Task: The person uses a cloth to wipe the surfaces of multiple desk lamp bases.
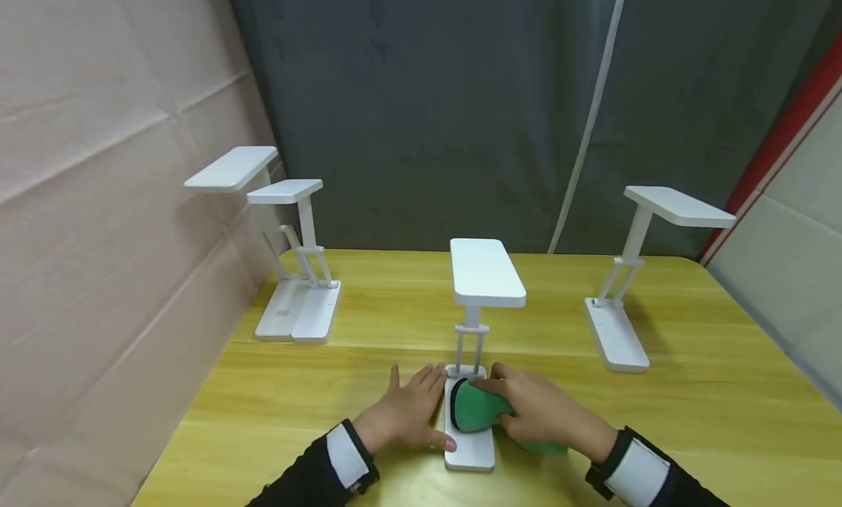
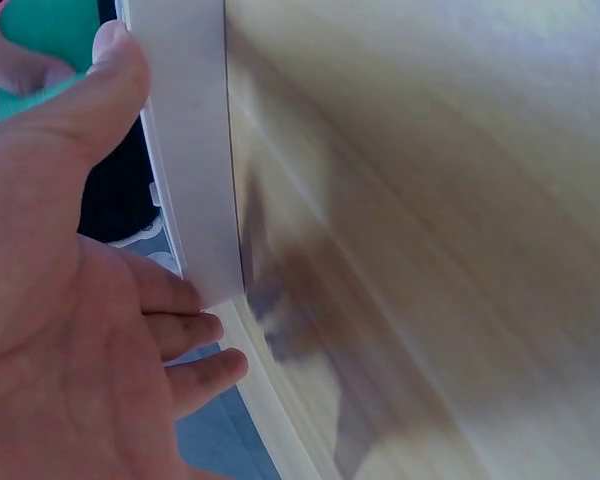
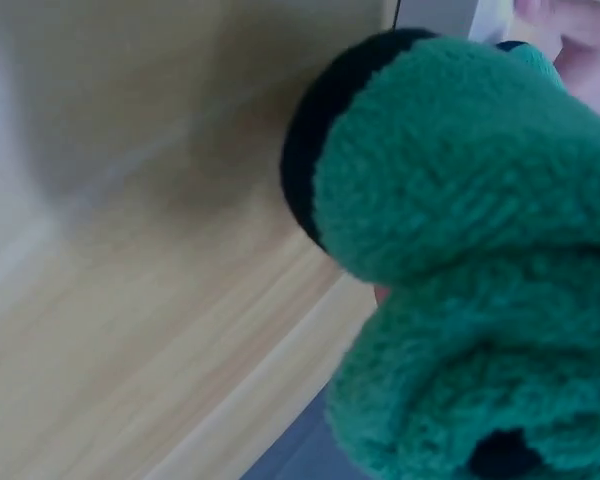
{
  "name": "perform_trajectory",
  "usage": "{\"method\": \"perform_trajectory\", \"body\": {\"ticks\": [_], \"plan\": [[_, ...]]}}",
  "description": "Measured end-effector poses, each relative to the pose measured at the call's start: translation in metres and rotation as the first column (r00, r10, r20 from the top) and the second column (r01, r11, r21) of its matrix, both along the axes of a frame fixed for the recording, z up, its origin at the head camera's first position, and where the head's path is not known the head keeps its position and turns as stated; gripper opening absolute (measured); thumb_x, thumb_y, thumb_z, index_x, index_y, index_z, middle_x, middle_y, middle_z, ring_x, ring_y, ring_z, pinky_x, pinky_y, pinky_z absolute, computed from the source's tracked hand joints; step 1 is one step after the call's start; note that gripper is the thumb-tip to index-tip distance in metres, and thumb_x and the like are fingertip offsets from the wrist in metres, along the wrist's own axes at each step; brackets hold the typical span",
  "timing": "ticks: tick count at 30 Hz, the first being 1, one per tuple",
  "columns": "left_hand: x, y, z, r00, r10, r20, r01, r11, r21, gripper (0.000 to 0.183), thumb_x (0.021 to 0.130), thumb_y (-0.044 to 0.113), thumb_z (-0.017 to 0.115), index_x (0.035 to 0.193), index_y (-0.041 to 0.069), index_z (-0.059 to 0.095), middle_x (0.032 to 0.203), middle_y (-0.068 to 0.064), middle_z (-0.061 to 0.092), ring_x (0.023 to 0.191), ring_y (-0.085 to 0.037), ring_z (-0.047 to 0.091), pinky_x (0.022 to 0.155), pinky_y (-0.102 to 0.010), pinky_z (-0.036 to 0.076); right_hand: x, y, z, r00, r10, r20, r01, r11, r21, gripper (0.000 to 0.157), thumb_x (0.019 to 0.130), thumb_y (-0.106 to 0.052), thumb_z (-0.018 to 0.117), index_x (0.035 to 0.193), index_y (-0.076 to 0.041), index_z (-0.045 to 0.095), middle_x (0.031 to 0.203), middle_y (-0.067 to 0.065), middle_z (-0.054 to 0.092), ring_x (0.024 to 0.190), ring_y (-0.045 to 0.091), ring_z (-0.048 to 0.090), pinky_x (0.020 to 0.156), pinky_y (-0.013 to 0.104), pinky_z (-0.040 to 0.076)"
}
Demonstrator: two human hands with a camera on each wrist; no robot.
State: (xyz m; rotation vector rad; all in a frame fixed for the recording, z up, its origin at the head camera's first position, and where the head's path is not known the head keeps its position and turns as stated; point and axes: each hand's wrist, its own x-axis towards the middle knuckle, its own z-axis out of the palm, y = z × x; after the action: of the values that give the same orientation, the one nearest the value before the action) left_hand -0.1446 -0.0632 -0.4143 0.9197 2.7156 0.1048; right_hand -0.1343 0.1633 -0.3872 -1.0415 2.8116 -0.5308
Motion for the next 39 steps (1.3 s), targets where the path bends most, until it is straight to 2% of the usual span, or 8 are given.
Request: {"method": "perform_trajectory", "body": {"ticks": [6,11,14,16,20,24,29,39], "plan": [[0.001,0.000,0.000,1.000,-0.002,-0.023,0.002,1.000,-0.025,0.106,0.068,0.076,0.049,0.142,0.009,0.013,0.149,-0.006,0.012,0.135,-0.022,0.012,0.100,-0.065,0.011,0.022,0.008,0.002,0.989,0.084,0.121,-0.079,0.996,-0.044,0.052,0.071,-0.008,0.061,0.120,-0.022,0.055,0.094,-0.009,0.047,0.070,0.004,0.043,0.057,0.021,0.039],[-0.001,-0.001,-0.001,1.000,-0.005,-0.026,0.005,1.000,-0.004,0.105,0.069,0.075,0.049,0.142,0.008,0.014,0.149,-0.007,0.012,0.135,-0.022,0.012,0.100,-0.066,0.011,0.039,0.017,0.005,0.953,0.207,0.220,-0.182,0.975,-0.129,0.057,0.069,-0.003,0.060,0.121,-0.027,0.053,0.092,-0.015,0.046,0.070,0.001,0.042,0.057,0.018,0.039],[-0.003,-0.001,-0.001,1.000,-0.003,-0.015,0.003,1.000,0.006,0.104,0.070,0.074,0.049,0.142,0.008,0.013,0.149,-0.007,0.012,0.135,-0.021,0.011,0.100,-0.066,0.010,0.037,0.025,0.011,0.903,0.292,0.315,-0.244,0.952,-0.183,0.059,0.070,-0.003,0.060,0.122,-0.030,0.051,0.095,-0.014,0.048,0.073,0.001,0.044,0.060,0.019,0.041],[-0.003,-0.001,-0.001,1.000,-0.005,-0.014,0.005,1.000,0.012,0.104,0.070,0.074,0.049,0.142,0.008,0.013,0.149,-0.007,0.011,0.135,-0.021,0.011,0.100,-0.066,0.009,0.029,0.032,0.016,0.906,0.263,0.333,-0.211,0.960,-0.183,0.057,0.072,-0.004,0.060,0.122,-0.031,0.051,0.096,-0.013,0.048,0.076,0.003,0.046,0.062,0.021,0.042],[-0.004,-0.001,0.000,1.000,-0.002,-0.009,0.002,1.000,0.023,0.104,0.070,0.074,0.049,0.142,0.008,0.013,0.149,-0.007,0.012,0.135,-0.022,0.011,0.100,-0.066,0.009,0.003,0.042,0.019,0.986,-0.049,0.158,0.060,0.996,-0.066,0.055,0.072,-0.004,0.060,0.122,-0.024,0.053,0.093,-0.005,0.048,0.070,0.010,0.046,0.057,0.026,0.041],[-0.001,0.000,0.000,1.000,0.002,0.012,-0.002,1.000,0.025,0.104,0.069,0.074,0.050,0.142,0.009,0.014,0.149,-0.007,0.012,0.135,-0.022,0.011,0.100,-0.066,0.008,-0.015,0.039,0.004,0.940,-0.297,-0.166,0.318,0.941,0.116,0.053,0.068,-0.007,0.063,0.121,-0.011,0.054,0.099,0.012,0.051,0.057,0.015,0.046,0.046,0.030,0.041],[0.001,0.000,-0.003,1.000,-0.010,0.007,0.010,1.000,0.023,0.105,0.069,0.075,0.049,0.142,0.008,0.015,0.149,-0.008,0.012,0.135,-0.023,0.012,0.099,-0.067,0.009,-0.017,0.021,-0.021,0.873,-0.307,-0.379,0.407,0.887,0.217,0.050,0.066,-0.011,0.066,0.115,-0.003,0.056,0.109,0.026,0.051,0.043,0.015,0.041,0.032,0.026,0.032],[-0.002,-0.001,-0.004,1.000,-0.012,-0.006,0.013,0.999,0.029,0.104,0.070,0.074,0.048,0.142,0.007,0.013,0.149,-0.008,0.012,0.135,-0.022,0.011,0.099,-0.067,0.010,0.005,-0.004,-0.018,0.903,-0.283,-0.324,0.364,0.903,0.227,0.052,0.066,-0.011,0.067,0.116,-0.001,0.055,0.106,0.022,0.051,0.045,0.011,0.039,0.034,0.024,0.032]]}}
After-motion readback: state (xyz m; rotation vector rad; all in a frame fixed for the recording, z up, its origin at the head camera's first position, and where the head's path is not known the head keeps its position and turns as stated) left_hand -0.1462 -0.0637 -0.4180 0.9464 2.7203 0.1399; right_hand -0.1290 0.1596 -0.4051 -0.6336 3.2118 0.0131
